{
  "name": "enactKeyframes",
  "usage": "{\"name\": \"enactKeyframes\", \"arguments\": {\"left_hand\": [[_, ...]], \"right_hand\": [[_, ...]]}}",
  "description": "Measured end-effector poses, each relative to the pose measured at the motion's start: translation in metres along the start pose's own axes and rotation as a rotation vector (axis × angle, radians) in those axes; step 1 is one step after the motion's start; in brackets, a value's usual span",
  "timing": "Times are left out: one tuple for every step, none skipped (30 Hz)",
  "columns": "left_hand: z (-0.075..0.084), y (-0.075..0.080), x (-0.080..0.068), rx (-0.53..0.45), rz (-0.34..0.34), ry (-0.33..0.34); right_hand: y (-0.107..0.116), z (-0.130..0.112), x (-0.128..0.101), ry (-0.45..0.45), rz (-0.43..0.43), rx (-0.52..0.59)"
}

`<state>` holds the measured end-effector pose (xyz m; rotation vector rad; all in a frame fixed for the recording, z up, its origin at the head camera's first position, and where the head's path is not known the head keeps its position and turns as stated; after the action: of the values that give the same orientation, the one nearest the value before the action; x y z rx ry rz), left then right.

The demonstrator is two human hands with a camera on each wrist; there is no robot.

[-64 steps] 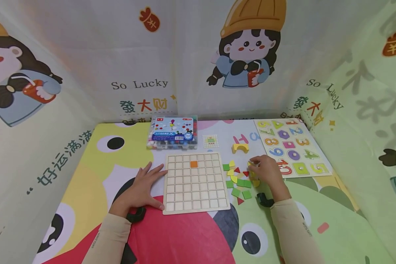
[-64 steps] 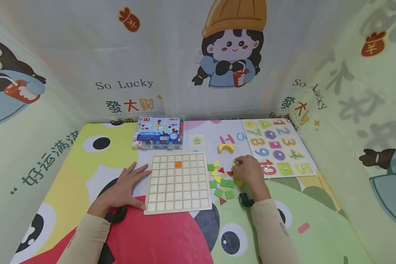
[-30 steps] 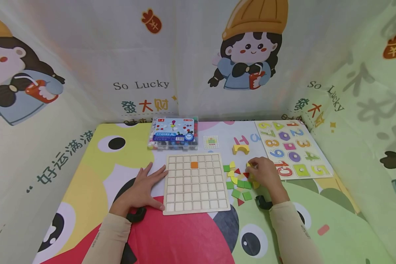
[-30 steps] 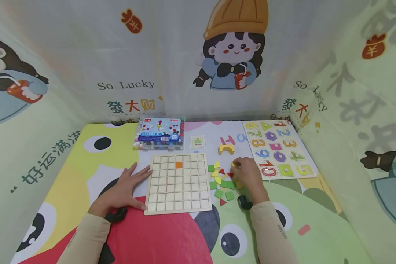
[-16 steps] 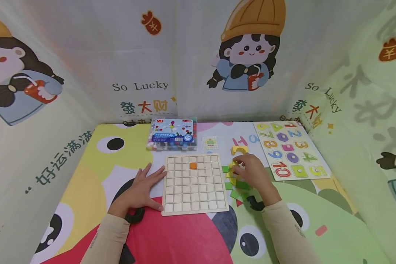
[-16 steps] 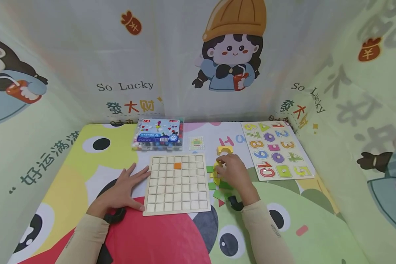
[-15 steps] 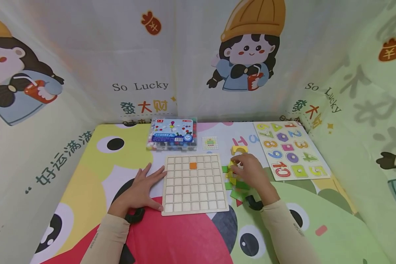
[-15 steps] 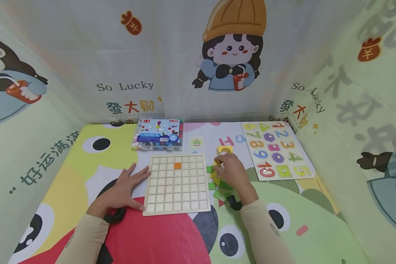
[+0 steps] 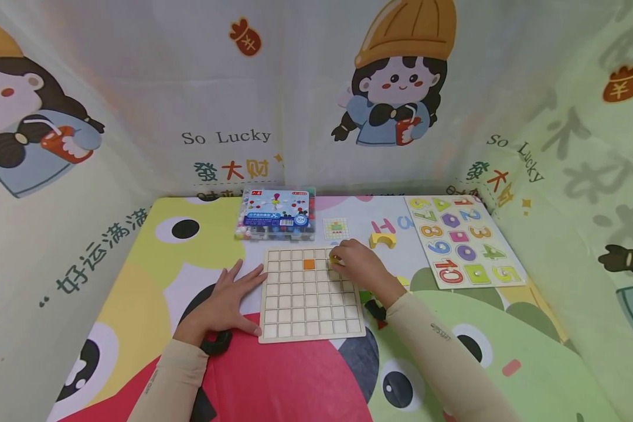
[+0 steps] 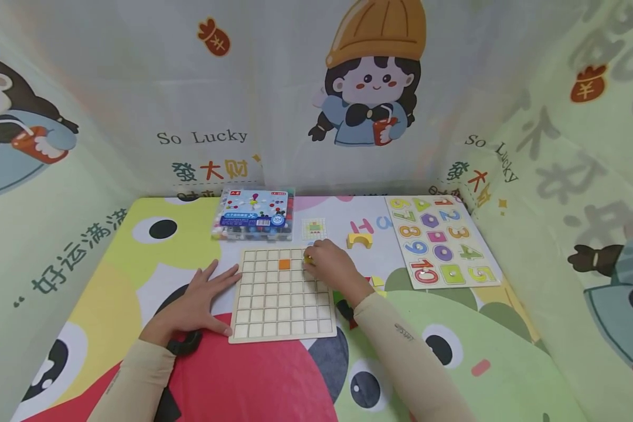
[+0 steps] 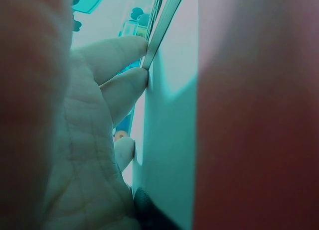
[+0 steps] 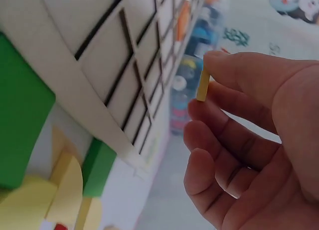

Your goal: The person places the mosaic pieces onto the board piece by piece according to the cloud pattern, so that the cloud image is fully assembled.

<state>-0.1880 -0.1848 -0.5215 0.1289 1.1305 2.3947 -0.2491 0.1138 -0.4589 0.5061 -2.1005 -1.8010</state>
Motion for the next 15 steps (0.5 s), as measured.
{"name": "enactKeyframes", "arguments": {"left_hand": [[0.000, 0.000, 0.000, 0.000, -0.001, 0.001], [-0.001, 0.000, 0.000, 0.001, -0.003, 0.001], [-0.001, -0.001, 0.000, 0.002, -0.003, 0.000], [-0.002, -0.001, 0.000, 0.002, -0.002, -0.001], [-0.002, -0.001, 0.000, 0.004, -0.002, -0.002], [-0.003, -0.002, 0.000, 0.005, -0.003, -0.002], [-0.003, -0.002, 0.000, 0.004, -0.003, -0.003], [-0.003, -0.002, 0.000, 0.001, -0.004, -0.003], [-0.003, -0.002, 0.000, 0.001, -0.004, -0.004], [-0.003, -0.001, 0.000, 0.000, -0.004, -0.003], [-0.002, -0.001, 0.000, 0.000, -0.004, -0.002], [-0.002, -0.001, 0.001, -0.001, -0.004, -0.003], [-0.002, 0.000, 0.001, -0.002, -0.002, -0.003], [-0.001, 0.000, 0.001, -0.002, -0.001, -0.004], [-0.001, 0.000, 0.001, 0.002, 0.000, -0.006]], "right_hand": [[-0.003, -0.001, 0.003, 0.008, -0.018, -0.005], [-0.006, -0.002, 0.006, 0.014, -0.032, -0.006], [-0.009, -0.004, 0.008, 0.020, -0.047, -0.002], [-0.011, -0.005, 0.010, 0.021, -0.062, 0.002], [-0.013, -0.006, 0.012, 0.025, -0.074, 0.006], [-0.014, -0.008, 0.014, 0.029, -0.082, 0.014], [-0.016, -0.010, 0.016, 0.036, -0.089, 0.018], [-0.017, -0.011, 0.018, 0.041, -0.097, 0.016], [-0.018, -0.013, 0.019, 0.044, -0.106, 0.011], [-0.019, -0.015, 0.021, 0.049, -0.109, 0.004], [-0.019, -0.016, 0.022, 0.051, -0.113, -0.003], [-0.020, -0.017, 0.024, 0.051, -0.117, -0.008], [-0.021, -0.018, 0.025, 0.051, -0.123, -0.014], [-0.021, -0.019, 0.026, 0.048, -0.130, -0.019], [-0.021, -0.019, 0.027, 0.046, -0.135, -0.021]]}}
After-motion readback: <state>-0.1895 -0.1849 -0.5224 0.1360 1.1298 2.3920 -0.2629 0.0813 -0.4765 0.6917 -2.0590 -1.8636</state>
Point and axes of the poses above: each hand's wrist, its own x-axis towards the middle knuckle, its own y-axis out of the back of the hand, z = x × y, the point moved 5 cm from there along x, towards the middle knuckle, and after that the axes turned 6 degrees about -x, right-handed, at the moved point
